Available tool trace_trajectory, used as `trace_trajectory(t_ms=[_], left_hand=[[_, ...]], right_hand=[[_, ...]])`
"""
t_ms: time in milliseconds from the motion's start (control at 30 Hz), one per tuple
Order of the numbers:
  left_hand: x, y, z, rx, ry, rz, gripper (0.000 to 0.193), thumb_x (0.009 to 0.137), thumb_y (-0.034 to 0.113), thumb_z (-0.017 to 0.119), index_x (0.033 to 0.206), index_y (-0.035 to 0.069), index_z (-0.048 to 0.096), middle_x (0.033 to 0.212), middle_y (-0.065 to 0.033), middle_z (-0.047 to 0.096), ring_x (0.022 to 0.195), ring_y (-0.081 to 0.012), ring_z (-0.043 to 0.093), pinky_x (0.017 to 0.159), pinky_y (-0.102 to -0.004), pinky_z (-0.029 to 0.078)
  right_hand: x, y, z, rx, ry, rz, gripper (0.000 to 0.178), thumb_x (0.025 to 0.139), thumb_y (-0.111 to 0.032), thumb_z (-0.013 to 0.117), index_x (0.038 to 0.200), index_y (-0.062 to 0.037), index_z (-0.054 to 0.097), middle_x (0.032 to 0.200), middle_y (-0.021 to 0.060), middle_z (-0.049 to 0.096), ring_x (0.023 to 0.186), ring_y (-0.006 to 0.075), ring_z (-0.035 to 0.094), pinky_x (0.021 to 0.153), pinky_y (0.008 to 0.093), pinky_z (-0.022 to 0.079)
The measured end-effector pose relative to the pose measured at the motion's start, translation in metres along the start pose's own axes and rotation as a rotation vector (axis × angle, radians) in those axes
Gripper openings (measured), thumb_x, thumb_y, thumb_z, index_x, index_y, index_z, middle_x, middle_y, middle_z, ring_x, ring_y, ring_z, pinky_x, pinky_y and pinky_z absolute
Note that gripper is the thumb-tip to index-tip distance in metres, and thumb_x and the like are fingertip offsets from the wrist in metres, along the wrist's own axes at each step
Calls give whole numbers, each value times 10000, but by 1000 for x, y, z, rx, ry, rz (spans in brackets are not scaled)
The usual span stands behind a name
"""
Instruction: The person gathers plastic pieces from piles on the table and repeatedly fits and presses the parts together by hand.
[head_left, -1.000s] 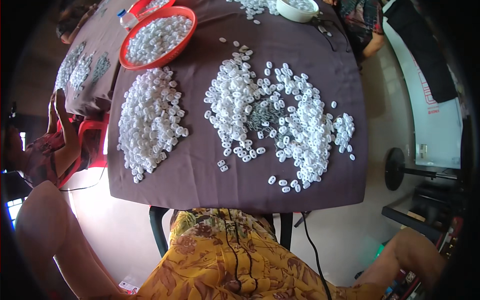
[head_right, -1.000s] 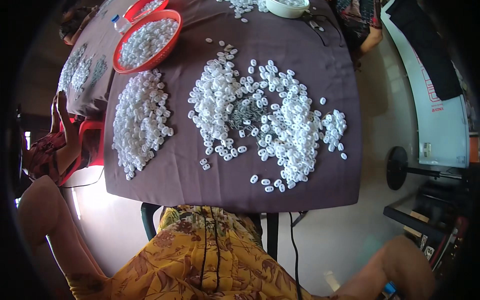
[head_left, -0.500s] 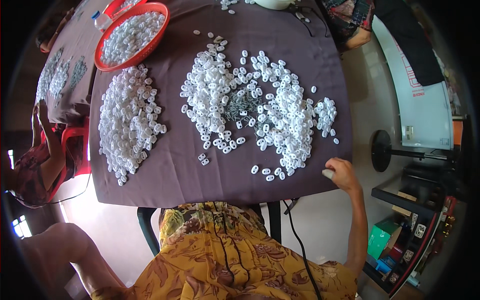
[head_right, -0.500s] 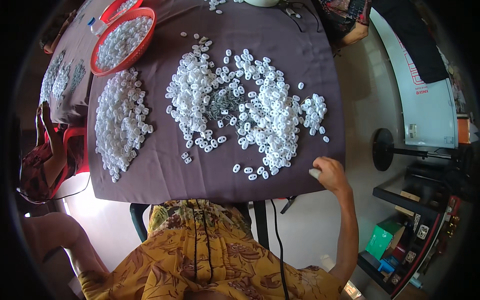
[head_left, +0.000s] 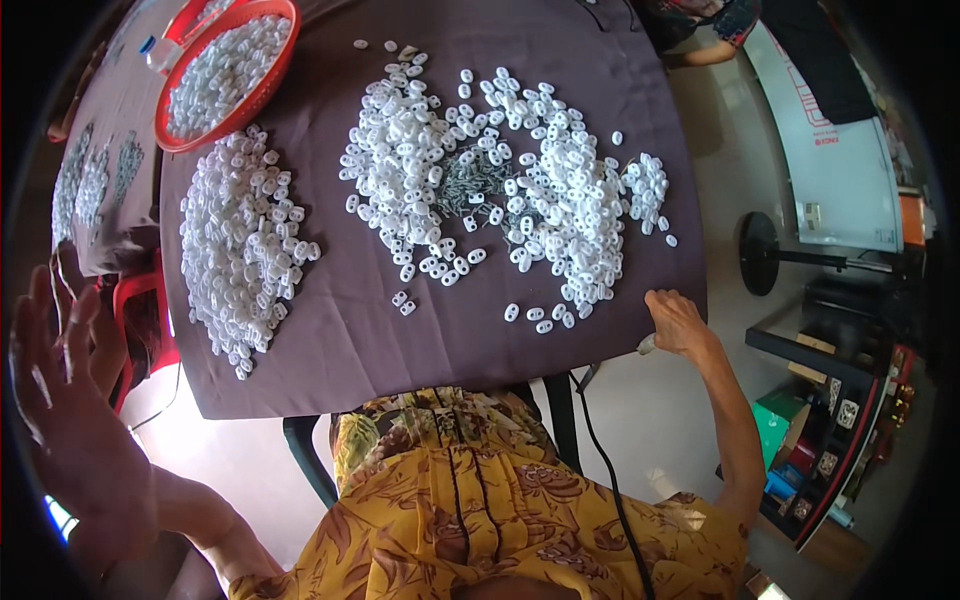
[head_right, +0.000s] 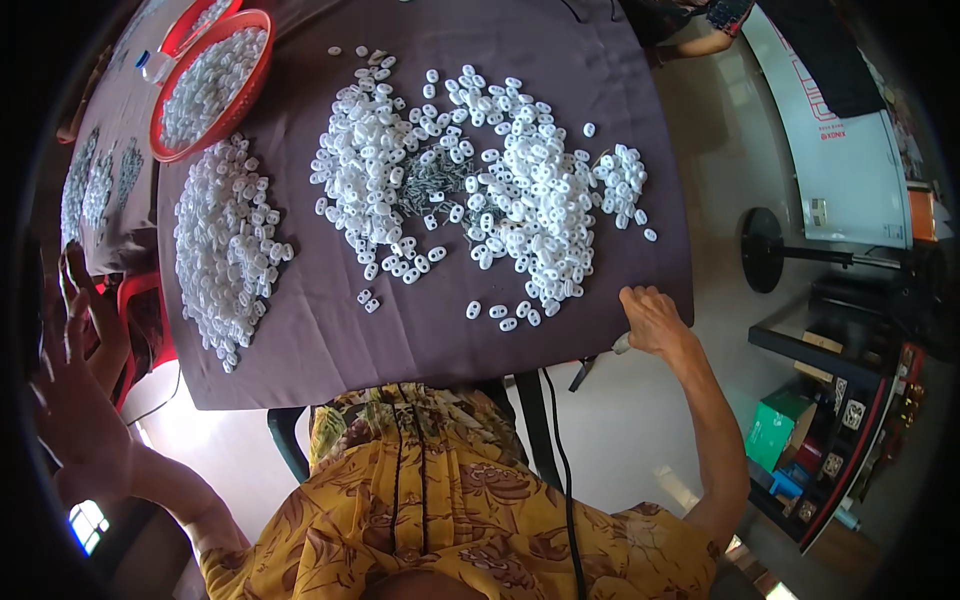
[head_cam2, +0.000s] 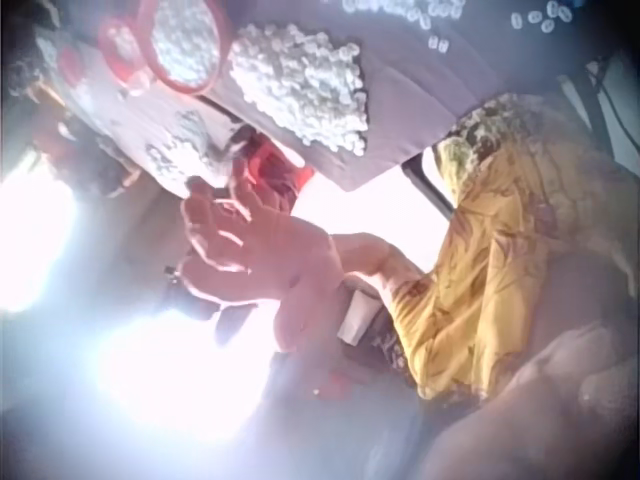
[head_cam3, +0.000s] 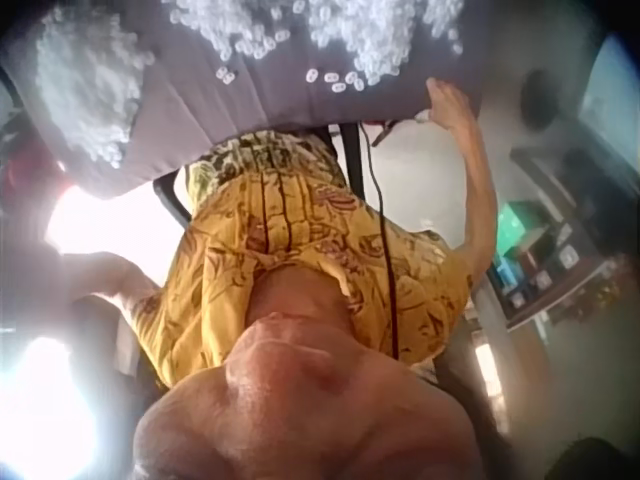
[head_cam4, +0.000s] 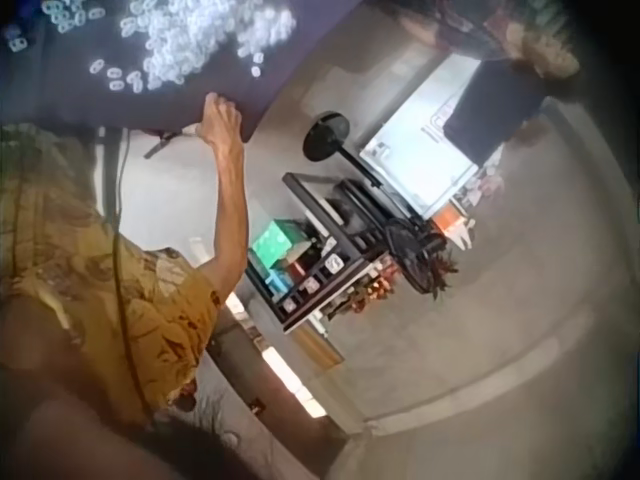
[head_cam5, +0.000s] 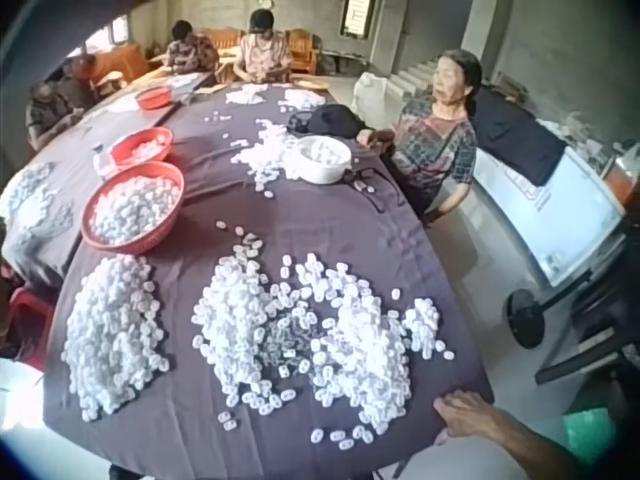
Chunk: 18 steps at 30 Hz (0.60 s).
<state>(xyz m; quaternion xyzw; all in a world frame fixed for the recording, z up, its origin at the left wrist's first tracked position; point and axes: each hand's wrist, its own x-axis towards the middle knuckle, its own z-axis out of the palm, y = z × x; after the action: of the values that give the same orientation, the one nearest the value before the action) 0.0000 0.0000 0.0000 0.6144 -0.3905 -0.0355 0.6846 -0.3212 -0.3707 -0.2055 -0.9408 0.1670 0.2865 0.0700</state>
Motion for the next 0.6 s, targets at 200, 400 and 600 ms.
trace_trajectory(t_ms=[200, 400, 600], left_hand=[[-9, -40, -68, 157, -346, -49, 932, 700, 771, 344, 1361, 117, 278, 1387, -204, 255, 1289, -412, 193, 1018, -551, 198], [-15, -75, -82, 202, -308, -93, 967, 673, 798, 344, 1335, 93, 327, 1331, -216, 346, 1251, -386, 299, 980, -533, 282], [-12, -97, -88, 236, -267, -145, 966, 688, 797, 304, 1315, 63, 347, 1304, -196, 391, 1226, -346, 357, 961, -505, 326]], right_hand=[[-3, -1, 2, -26, 17, 21, 253, 587, 61, 551, 803, -1, 435, 764, 149, 501, 766, 318, 516, 680, 432, 450], [-2, 0, 6, -30, 7, 19, 263, 581, 51, 566, 807, 4, 439, 769, 157, 504, 774, 324, 518, 683, 438, 451], [-1, -3, 4, -25, 31, -12, 258, 573, 50, 585, 792, 14, 453, 761, 176, 524, 758, 340, 533, 673, 438, 456]])
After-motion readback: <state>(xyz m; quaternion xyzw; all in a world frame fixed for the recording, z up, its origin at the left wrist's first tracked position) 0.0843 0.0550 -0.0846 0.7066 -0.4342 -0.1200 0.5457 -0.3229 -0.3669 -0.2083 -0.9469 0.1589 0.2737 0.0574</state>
